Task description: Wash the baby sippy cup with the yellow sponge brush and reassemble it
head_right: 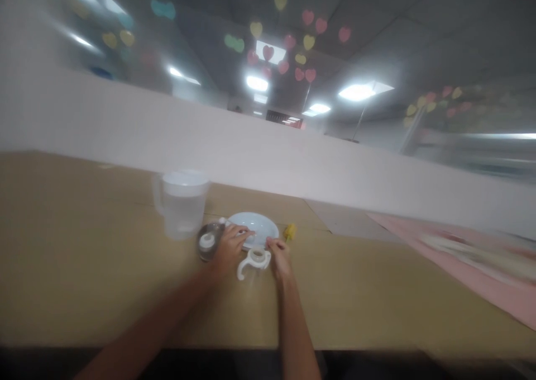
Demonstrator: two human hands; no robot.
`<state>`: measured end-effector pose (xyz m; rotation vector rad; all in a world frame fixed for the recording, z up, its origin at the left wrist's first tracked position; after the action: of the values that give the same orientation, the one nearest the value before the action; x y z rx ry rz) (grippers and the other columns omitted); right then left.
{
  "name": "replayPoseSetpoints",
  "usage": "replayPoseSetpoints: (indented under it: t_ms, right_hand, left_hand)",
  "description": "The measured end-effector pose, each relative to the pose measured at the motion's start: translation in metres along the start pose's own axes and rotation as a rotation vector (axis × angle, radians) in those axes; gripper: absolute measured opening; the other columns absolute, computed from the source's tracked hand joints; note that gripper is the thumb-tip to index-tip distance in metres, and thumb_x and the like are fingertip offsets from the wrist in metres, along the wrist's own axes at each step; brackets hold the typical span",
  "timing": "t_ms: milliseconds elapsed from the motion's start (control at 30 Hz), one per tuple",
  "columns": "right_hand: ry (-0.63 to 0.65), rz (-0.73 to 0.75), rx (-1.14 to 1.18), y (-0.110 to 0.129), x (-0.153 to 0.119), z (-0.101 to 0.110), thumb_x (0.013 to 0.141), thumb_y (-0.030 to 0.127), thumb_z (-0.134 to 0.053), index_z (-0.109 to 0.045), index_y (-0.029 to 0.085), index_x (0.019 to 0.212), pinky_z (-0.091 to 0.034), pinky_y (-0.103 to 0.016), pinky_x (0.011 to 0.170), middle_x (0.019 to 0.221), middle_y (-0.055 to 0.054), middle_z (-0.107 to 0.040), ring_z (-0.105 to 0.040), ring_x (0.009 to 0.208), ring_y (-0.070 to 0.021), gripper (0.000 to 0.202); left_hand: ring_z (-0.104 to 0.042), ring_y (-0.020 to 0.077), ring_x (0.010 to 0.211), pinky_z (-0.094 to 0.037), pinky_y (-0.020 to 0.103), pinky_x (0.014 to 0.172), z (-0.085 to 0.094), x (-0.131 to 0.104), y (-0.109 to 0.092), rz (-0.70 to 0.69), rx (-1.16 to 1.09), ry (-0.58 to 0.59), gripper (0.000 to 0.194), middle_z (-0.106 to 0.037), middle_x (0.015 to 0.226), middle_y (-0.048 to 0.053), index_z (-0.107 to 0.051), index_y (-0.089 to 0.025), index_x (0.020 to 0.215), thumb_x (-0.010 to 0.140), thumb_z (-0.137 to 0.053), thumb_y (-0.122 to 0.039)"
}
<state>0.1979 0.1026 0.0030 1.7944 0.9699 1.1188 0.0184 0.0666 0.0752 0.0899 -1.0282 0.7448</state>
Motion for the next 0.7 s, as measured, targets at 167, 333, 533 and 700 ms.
replayPoseSetpoints:
  t_ms: [167, 333, 533, 700]
  right_hand:
    - [0.029, -0.017, 0.011, -0.002, -0.001, -0.002, 0.054, 0.049, -0.081, -0.061, 0.019, 0.050, -0.041, -0.026, 0.060, 0.055, 0.001, -0.056, -0.049, 0.058, -0.0121, 0.037]
    - [0.032, -0.017, -0.012, -0.005, 0.000, 0.000, 0.054, 0.050, -0.082, -0.061, 0.018, 0.051, -0.040, -0.026, 0.060, 0.054, 0.001, -0.056, -0.049, 0.057, -0.0115, 0.038]
    - [-0.044, -0.058, 0.055, -0.013, 0.003, 0.007, 0.058, 0.050, -0.079, -0.061, 0.020, 0.056, -0.042, -0.025, 0.059, 0.058, 0.001, -0.059, -0.051, 0.057, -0.0112, 0.036]
    - [-0.137, -0.008, 0.199, -0.009, 0.006, 0.020, 0.062, 0.046, -0.078, -0.064, 0.023, 0.064, -0.048, -0.025, 0.066, 0.064, 0.001, -0.062, -0.056, 0.062, -0.0124, 0.027]
  left_hand:
    - [-0.055, 0.0213, 0.097, -0.042, 0.038, 0.088, -0.003, 0.000, 0.001, -0.002, -0.024, 0.020, 0.029, -0.067, 0.100, 0.005, -0.072, -0.028, 0.104, 0.091, -0.049, -0.016]
    - [-0.054, 0.0220, 0.098, -0.042, 0.040, 0.090, -0.003, 0.001, -0.001, 0.002, -0.053, 0.048, 0.030, -0.068, 0.101, 0.006, -0.072, -0.028, 0.105, 0.091, -0.048, -0.016]
    - [-0.055, 0.0208, 0.101, -0.042, 0.037, 0.093, 0.006, 0.004, -0.001, -0.040, -0.089, -0.011, 0.031, -0.066, 0.106, 0.006, -0.068, -0.025, 0.112, 0.093, -0.045, -0.018]
    - [-0.052, 0.0228, 0.112, -0.036, 0.040, 0.099, 0.025, 0.001, 0.032, 0.167, 0.035, -0.197, 0.029, -0.061, 0.121, 0.006, -0.064, -0.027, 0.117, 0.093, -0.048, -0.026]
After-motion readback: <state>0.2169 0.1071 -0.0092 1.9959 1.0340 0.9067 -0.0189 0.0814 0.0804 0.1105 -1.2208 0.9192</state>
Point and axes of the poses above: each hand's wrist, its own x-axis towards the middle knuckle, its own z-axis out of the back of the hand, y = z × x, the point moved 8 cm from there along x, towards the middle knuckle
